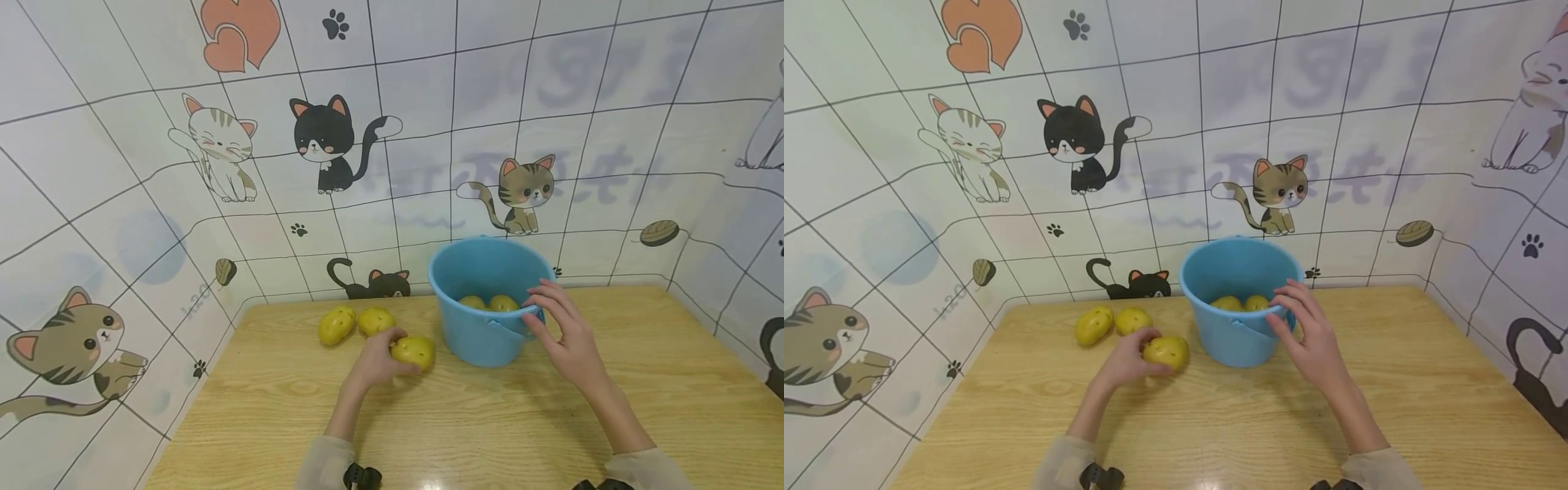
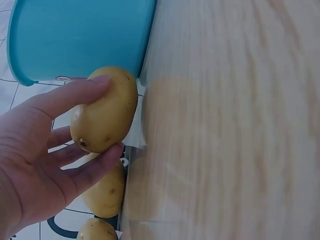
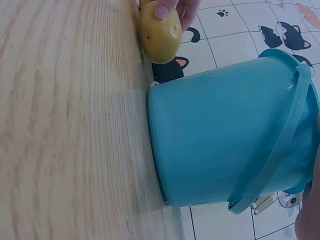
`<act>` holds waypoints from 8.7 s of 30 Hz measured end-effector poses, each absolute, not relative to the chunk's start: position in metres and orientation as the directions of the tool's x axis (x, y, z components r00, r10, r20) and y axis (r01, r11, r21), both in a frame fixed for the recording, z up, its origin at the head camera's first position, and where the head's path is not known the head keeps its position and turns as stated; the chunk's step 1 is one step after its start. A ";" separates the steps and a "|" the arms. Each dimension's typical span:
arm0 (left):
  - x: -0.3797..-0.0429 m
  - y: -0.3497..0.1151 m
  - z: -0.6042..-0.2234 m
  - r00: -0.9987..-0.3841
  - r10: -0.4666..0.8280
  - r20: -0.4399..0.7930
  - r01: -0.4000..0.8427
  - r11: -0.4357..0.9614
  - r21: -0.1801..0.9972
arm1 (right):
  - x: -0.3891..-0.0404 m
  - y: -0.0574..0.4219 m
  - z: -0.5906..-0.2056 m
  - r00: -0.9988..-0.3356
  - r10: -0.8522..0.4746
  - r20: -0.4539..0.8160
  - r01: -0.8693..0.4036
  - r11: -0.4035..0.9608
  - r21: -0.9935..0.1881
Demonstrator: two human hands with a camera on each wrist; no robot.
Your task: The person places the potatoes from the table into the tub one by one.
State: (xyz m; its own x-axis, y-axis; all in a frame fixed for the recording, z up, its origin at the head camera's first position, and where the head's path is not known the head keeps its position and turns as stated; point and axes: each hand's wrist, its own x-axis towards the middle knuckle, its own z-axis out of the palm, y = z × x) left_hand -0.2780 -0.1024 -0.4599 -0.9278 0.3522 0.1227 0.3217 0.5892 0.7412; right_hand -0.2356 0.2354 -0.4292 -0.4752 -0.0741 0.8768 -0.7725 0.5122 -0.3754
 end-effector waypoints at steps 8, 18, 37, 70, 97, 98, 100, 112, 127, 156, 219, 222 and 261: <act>-0.273 -0.101 -0.454 -0.940 0.287 0.185 0.317 0.535 0.783 | -0.236 0.236 -0.430 -0.481 -0.075 0.874 -0.767 0.518 -0.378; -0.267 -0.097 -0.443 -0.949 0.133 0.285 0.314 0.429 0.847 | -0.236 0.235 -0.429 -0.464 -0.079 0.882 -0.777 0.515 -0.363; -0.260 -0.082 -0.415 -0.819 -0.137 0.558 0.524 0.220 0.823 | -0.238 0.237 -0.433 -0.470 -0.078 0.879 -0.776 0.510 -0.370; -0.260 -0.022 -0.377 -0.707 0.009 0.708 0.686 0.254 0.682 | -0.241 0.241 -0.436 -0.475 -0.083 0.876 -0.775 0.510 -0.372; -0.262 -0.008 -0.383 -0.613 0.105 0.783 0.789 0.119 0.602 | -0.235 0.233 -0.427 -0.460 -0.076 0.885 -0.782 0.507 -0.363; -0.262 -0.009 -0.383 -0.613 0.103 0.784 0.790 0.111 0.603 | -0.236 0.234 -0.429 -0.461 -0.076 0.884 -0.782 0.507 -0.363; -0.262 -0.010 -0.384 -0.622 0.097 0.777 0.783 0.099 0.614 | -0.239 0.237 -0.432 -0.462 -0.077 0.883 -0.781 0.508 -0.364; -0.265 -0.029 -0.392 -0.681 0.068 0.729 0.730 0.147 0.668 | -0.244 0.242 -0.437 -0.446 -0.088 0.891 -0.794 0.498 -0.349; -0.251 -0.051 -0.386 -0.714 0.058 0.698 0.694 0.192 0.694 | -0.244 0.241 -0.438 -0.456 -0.082 0.886 -0.787 0.502 -0.359; -0.292 -0.104 -0.437 -0.842 0.086 0.533 0.528 0.333 0.781 | -0.242 0.238 -0.435 -0.485 -0.067 0.872 -0.764 0.519 -0.385; -0.298 -0.144 -0.460 -0.969 0.225 0.102 0.228 0.659 0.717 | -0.242 0.239 -0.436 -0.452 -0.076 0.889 -0.782 0.512 -0.355; -0.298 -0.144 -0.460 -0.967 0.222 0.123 0.241 0.646 0.724 | -0.242 0.239 -0.437 -0.449 -0.075 0.890 -0.784 0.511 -0.352; -0.279 -0.126 -0.427 -0.945 -0.011 0.326 0.291 0.420 0.859 | -0.241 0.242 -0.440 -0.471 -0.073 0.879 -0.774 0.512 -0.373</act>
State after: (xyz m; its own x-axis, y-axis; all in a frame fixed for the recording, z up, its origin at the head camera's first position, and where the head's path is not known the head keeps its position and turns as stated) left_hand -0.2793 -0.1261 -0.4265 -0.9454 -0.0107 0.3256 0.2913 0.4201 0.8595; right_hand -0.2414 0.2423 -0.4401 -0.4714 -0.0728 0.8789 -0.7738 0.5122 -0.3726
